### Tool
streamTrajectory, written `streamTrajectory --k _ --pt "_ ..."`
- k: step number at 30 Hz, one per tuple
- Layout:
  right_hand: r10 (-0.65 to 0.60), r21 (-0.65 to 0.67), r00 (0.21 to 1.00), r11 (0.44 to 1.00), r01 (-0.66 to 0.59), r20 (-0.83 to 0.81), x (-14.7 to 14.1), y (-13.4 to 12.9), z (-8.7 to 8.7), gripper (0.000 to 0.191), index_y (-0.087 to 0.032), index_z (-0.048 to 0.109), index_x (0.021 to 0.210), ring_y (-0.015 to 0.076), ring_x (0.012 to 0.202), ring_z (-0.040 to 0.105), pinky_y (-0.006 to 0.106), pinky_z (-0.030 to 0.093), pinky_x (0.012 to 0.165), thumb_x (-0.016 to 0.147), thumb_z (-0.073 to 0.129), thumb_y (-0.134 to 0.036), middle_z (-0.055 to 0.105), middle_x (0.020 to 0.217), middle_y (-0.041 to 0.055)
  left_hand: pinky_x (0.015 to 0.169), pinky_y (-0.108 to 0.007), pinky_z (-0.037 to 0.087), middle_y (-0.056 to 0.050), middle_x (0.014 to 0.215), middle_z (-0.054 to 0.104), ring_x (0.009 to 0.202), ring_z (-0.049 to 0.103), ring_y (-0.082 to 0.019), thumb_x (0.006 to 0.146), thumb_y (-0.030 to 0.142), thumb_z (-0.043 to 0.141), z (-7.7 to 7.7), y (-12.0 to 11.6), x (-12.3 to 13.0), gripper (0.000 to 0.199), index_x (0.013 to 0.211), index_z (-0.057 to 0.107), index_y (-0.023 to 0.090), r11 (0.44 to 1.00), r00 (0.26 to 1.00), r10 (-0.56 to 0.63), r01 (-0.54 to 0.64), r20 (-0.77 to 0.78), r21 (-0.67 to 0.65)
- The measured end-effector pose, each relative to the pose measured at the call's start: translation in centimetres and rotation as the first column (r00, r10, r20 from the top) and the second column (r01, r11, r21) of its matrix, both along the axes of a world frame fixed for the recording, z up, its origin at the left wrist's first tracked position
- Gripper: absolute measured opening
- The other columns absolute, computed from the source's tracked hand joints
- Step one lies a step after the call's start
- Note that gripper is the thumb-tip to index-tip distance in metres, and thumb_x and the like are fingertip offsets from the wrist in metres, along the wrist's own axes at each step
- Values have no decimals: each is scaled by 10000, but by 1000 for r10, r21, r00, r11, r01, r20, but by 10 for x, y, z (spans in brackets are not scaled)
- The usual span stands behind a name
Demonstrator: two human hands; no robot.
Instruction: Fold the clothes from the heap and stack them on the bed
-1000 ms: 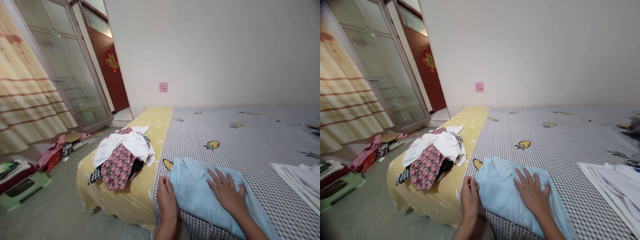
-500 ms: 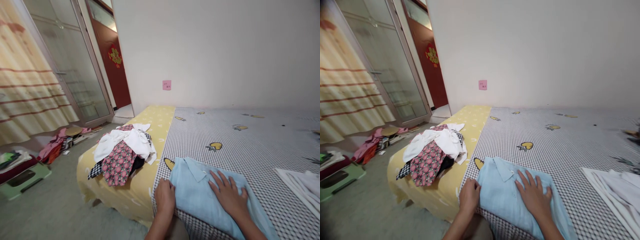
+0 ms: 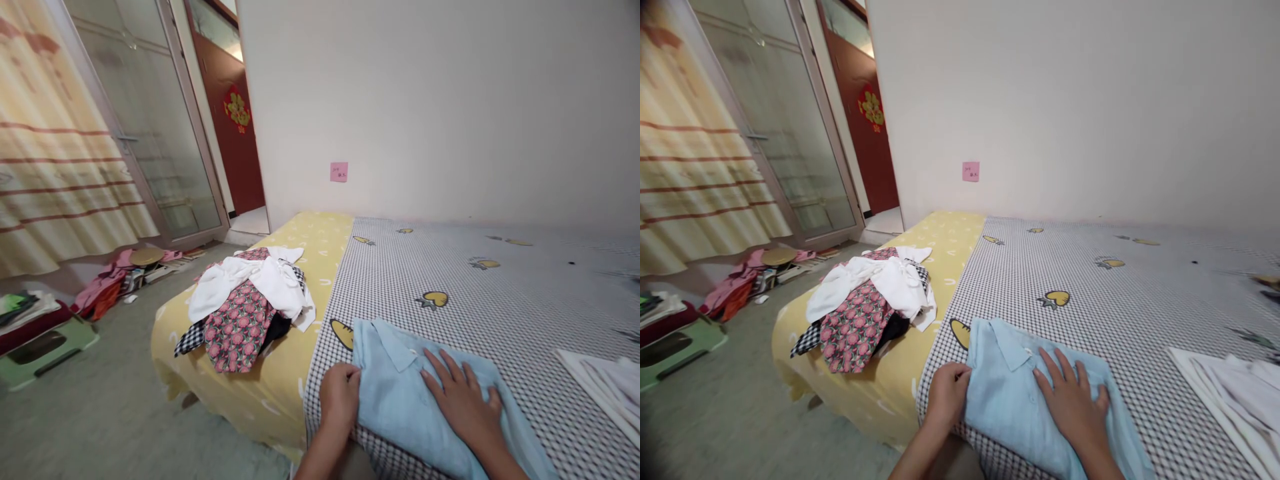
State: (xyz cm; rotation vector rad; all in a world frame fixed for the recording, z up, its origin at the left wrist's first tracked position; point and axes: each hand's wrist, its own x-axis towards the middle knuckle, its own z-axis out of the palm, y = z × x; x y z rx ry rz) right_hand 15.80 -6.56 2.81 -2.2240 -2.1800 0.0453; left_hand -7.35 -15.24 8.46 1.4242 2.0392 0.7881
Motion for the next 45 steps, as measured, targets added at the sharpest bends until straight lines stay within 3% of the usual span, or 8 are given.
streamTrajectory --k 5,12,18,24,30,37,40,45 --pt "-2 3 1000 1000 2 6 -1 0 0 608 -432 297 1536 336 1479 274 651 195 1135 954 188 -571 262 1641 -57 722 -329 424 -97 789 721 780 641 -238 989 485 295 -2 1 -5 590 779 752 176 995 997 -80 80 10 -65" --pt "-2 7 1000 1000 2 15 -2 -1 2 609 -431 294 1537 331 1482 267 653 195 1136 952 191 -571 266 1639 -65 1087 -439 338 -101 1368 602 1295 482 -305 864 252 595 14 -10 29 192 967 751 208 992 970 -94 110 -224 61" --pt "1 8 1000 1000 -1 -2 -3 -2 5 601 -428 311 1531 337 1482 265 659 195 1132 956 206 -568 267 1640 -54 948 -383 431 -125 1029 737 1038 634 -278 952 208 406 9 -11 46 317 1001 718 178 1000 986 -28 30 -163 7" --pt "-7 29 1000 1000 6 15 -5 -3 4 583 -431 317 1527 336 1482 261 661 208 1128 966 245 -568 272 1637 -54 1079 -386 354 -110 1147 734 1106 637 -266 875 312 604 21 -3 45 361 1200 605 154 1000 998 -3 3 -65 0" --pt "-4 62 1000 998 5 -18 -7 -1 1 556 -446 325 1518 326 1484 259 658 198 1135 981 259 -572 287 1631 -67 971 -286 430 -143 1317 663 1193 618 -226 916 173 416 14 14 40 576 1488 364 125 994 994 109 -108 16 -29" --pt "-4 69 998 998 9 -69 -7 -1 4 544 -442 339 1513 328 1493 231 659 170 1147 990 267 -572 293 1628 -71 874 -284 474 -132 1141 728 1014 684 -223 848 207 504 20 31 20 893 1571 -3 71 990 979 48 -20 199 -139" --pt "1 73 995 997 6 -95 -8 -3 6 542 -436 350 1510 332 1492 231 656 161 1150 990 278 -569 306 1625 -61 861 -255 477 -97 1104 725 962 672 -187 815 243 558 17 32 13 960 1569 -10 69 995 932 8 30 362 -98" --pt "4 87 993 996 6 -115 -9 -3 7 536 -431 363 1507 332 1488 237 648 166 1151 989 293 -553 322 1618 -57 754 -257 480 2 823 705 771 654 -162 803 173 527 -2 34 3 925 1577 25 109 992 952 40 -1 304 -128"
